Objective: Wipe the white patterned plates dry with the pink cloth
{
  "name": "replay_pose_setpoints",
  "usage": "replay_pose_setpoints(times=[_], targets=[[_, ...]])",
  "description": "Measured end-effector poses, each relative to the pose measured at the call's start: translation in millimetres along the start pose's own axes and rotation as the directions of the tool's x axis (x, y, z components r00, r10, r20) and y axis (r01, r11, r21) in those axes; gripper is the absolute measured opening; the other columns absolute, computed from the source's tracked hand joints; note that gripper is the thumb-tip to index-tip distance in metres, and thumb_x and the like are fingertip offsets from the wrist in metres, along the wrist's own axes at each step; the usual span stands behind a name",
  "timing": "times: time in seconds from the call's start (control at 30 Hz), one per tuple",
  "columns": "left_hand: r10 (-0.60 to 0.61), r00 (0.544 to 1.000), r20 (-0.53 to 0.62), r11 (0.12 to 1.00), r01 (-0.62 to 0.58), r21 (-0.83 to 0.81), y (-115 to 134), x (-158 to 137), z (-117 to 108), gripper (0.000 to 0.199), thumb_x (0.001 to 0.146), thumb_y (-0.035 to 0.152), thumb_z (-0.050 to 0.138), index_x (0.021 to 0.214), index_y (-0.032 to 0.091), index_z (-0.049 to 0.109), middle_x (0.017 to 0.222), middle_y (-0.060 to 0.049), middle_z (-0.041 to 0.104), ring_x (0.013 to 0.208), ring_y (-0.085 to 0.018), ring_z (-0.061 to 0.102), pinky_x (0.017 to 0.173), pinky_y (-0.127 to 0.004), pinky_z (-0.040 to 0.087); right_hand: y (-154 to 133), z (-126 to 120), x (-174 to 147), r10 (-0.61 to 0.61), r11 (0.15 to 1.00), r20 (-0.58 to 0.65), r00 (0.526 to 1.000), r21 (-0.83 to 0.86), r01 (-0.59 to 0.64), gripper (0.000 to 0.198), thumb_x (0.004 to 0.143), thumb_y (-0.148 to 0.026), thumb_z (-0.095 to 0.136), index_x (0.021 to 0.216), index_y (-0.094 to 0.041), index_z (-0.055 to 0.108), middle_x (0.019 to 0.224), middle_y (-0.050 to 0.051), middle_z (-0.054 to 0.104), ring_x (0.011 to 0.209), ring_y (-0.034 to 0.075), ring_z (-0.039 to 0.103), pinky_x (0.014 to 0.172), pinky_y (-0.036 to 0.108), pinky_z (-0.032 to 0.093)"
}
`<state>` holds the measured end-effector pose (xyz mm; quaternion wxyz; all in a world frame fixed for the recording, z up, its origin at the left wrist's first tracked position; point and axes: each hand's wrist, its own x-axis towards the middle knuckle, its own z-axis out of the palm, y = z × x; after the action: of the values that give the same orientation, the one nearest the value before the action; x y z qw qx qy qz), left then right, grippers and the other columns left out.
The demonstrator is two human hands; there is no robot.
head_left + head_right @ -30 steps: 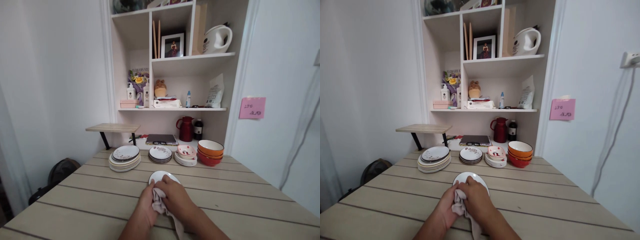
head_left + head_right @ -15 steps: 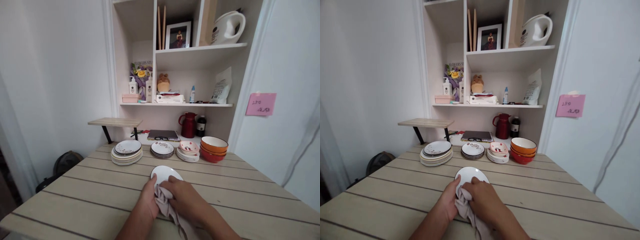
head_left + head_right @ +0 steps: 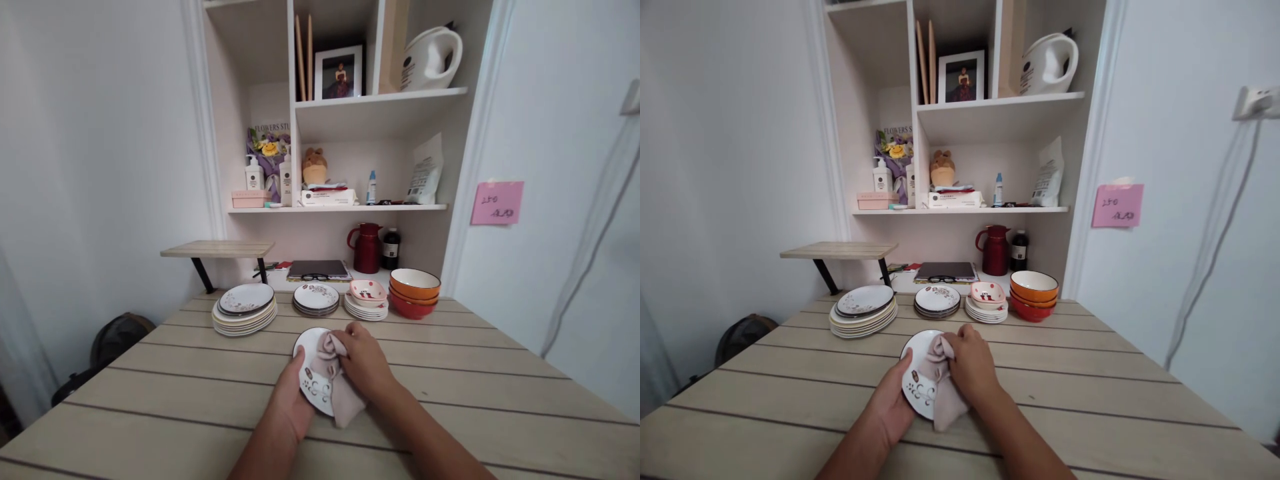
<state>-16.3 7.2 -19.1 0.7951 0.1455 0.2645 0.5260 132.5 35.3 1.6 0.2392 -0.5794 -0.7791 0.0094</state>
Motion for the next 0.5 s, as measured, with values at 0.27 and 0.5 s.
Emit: replay_pose_setpoints(times=[0.27,0.5], targets=[[-0.019,0.999,-0.045,0.997,0.022,0.073,-1,-3,3,0.050,0.084,0.038,0.057,0.122,0.007,0.055,0.103,-0.018,0.070,0.094,-0.029,0.067,0.091,-0.042,0.044,-15,9,-2,0.074,0.996,-0.061,0.995,-0.042,-0.077,0.050,0.080,-0.013,0.044,0.126,-0.032,0.044,0.107,0.005,0.054,0.072,0.016,0.057,0.055,0.027,0.024],[0.010,0.998,-0.059,0.997,-0.006,0.076,-5,-6,10,0.040,0.084,0.037,0.057,0.110,0.008,0.063,0.091,-0.015,0.073,0.088,-0.027,0.068,0.086,-0.038,0.047,-27,4,-3,-0.004,0.990,-0.106,0.994,0.141,0.020,0.041,0.074,-0.013,0.051,0.113,-0.027,0.051,0.110,0.004,0.051,0.091,0.018,0.053,0.070,0.026,0.034]])
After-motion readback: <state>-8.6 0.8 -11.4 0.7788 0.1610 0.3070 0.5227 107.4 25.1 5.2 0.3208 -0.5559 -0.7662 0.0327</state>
